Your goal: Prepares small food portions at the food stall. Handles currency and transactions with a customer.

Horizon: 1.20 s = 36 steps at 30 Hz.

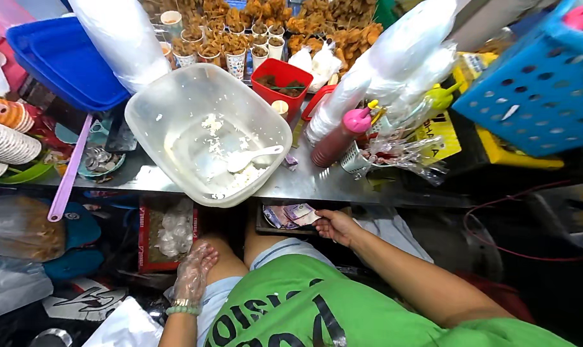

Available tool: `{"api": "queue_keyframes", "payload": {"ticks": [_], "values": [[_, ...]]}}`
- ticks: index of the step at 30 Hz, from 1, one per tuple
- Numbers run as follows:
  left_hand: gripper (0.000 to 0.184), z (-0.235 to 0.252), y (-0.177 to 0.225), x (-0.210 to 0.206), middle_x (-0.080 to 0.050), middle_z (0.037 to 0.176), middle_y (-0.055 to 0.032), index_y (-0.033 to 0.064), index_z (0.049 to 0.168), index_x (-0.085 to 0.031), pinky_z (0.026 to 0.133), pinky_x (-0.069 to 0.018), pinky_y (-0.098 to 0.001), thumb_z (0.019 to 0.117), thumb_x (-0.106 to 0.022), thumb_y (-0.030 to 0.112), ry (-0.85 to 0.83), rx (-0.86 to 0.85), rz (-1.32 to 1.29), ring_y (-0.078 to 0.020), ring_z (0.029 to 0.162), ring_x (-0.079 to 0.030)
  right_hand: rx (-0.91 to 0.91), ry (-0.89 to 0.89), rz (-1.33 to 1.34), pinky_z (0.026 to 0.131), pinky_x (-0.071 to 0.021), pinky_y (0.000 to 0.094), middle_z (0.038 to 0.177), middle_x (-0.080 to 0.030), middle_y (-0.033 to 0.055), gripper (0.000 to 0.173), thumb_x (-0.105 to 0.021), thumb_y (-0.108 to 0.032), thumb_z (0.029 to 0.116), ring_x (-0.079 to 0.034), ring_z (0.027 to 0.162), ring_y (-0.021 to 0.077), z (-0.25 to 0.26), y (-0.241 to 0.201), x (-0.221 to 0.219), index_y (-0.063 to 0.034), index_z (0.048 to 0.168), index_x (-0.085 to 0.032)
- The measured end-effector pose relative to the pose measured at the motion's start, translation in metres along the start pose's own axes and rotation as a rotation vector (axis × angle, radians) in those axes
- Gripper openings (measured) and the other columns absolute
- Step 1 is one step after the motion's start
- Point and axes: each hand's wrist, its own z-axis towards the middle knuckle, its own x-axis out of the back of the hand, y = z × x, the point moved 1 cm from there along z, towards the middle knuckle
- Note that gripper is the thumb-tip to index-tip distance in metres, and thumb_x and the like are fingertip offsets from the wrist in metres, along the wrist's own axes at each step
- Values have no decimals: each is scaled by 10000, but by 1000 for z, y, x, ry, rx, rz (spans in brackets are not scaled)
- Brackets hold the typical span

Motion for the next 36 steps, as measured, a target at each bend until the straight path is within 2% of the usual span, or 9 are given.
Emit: {"api": "queue_keyframes", "payload": {"ticks": [2, 4, 7, 11, 16, 22, 29, 32, 36], "values": [[262, -3, 2, -4, -700, 976, -125, -46, 1265, -565, 730, -604, -336, 1064, -468, 90, -28, 5, 67, -197, 806, -710, 2, 2, 30, 519, -503, 231, 723, -680, 42, 264, -462, -226, 1088, -601, 535, 101, -8, -2, -1, -52, 959, -614], [270, -1, 1, -8, -693, 993, -134, -55, 1276, -561, 728, -596, -331, 1068, -482, 98, -31, 17, 132, -190, 800, -701, 26, -6, -16, 526, -508, 231, 730, -684, 41, 283, -446, -227, 1095, -608, 544, 104, -11, -4, -1, -49, 963, -621], [283, 2, -1, -12, -669, 1016, -137, -67, 1293, -544, 736, -582, -312, 1073, -479, 99, -29, 30, 191, -172, 805, -680, 82, -41, -167, 569, -539, 247, 794, -692, 55, 217, -450, -213, 1106, -646, 600, 114, -2, 1, -2, -39, 1118, -579], [292, 3, -4, -9, -674, 1023, -147, -79, 1307, -532, 753, -585, -312, 1074, -473, 87, -15, 20, 173, -175, 823, -689, 194, -128, -142, 666, -592, 289, 919, -684, 85, 214, -474, -154, 1096, -689, 714, 150, 10, 9, -16, -1, 1203, -579], [280, -2, -3, -6, -683, 1001, -127, -70, 1296, -541, 736, -592, -306, 1074, -468, 85, -2, 11, 123, -169, 805, -694, 266, -183, -155, 685, -593, 289, 882, -686, 66, 163, -497, -93, 1070, -683, 728, 131, 3, 6, -34, 6, 1068, -626], [288, -16, 19, -25, -718, 1009, -125, -33, 1263, -613, 717, -595, -333, 1070, -494, 144, -133, -10, 259, -193, 821, -710, 343, -40, -42, 652, -592, 324, 806, -688, 82, 190, -465, -56, 1013, -687, 708, 162, -21, -10, -24, -22, 896, -611], [287, -32, 48, -74, -740, 946, -46, -4, 1155, -678, 759, -587, -269, 1086, -462, 172, -520, 10, 497, -123, 833, -711, 466, -20, 59, 640, -603, 311, 759, -691, 65, 242, -446, -36, 1017, -691, 678, 145, -45, -15, -37, -33, 831, -601], [270, -38, 52, -87, -733, 949, -4, 21, 1157, -683, 761, -578, -241, 1079, -478, 178, -616, -13, 611, -79, 833, -699, 555, -26, 53, 657, -601, 296, 783, -707, 53, 257, -437, -35, 1024, -694, 697, 126, -43, -15, -42, -27, 853, -628], [285, -38, 52, -89, -724, 988, 2, 25, 1214, -663, 782, -567, -229, 1078, -489, 205, -665, -17, 669, -62, 857, -687, 732, -40, -138, 745, -564, 263, 881, -726, 22, 223, -503, -61, 993, -675, 799, 67, -28, -6, -40, 3, 1013, -715]]}}
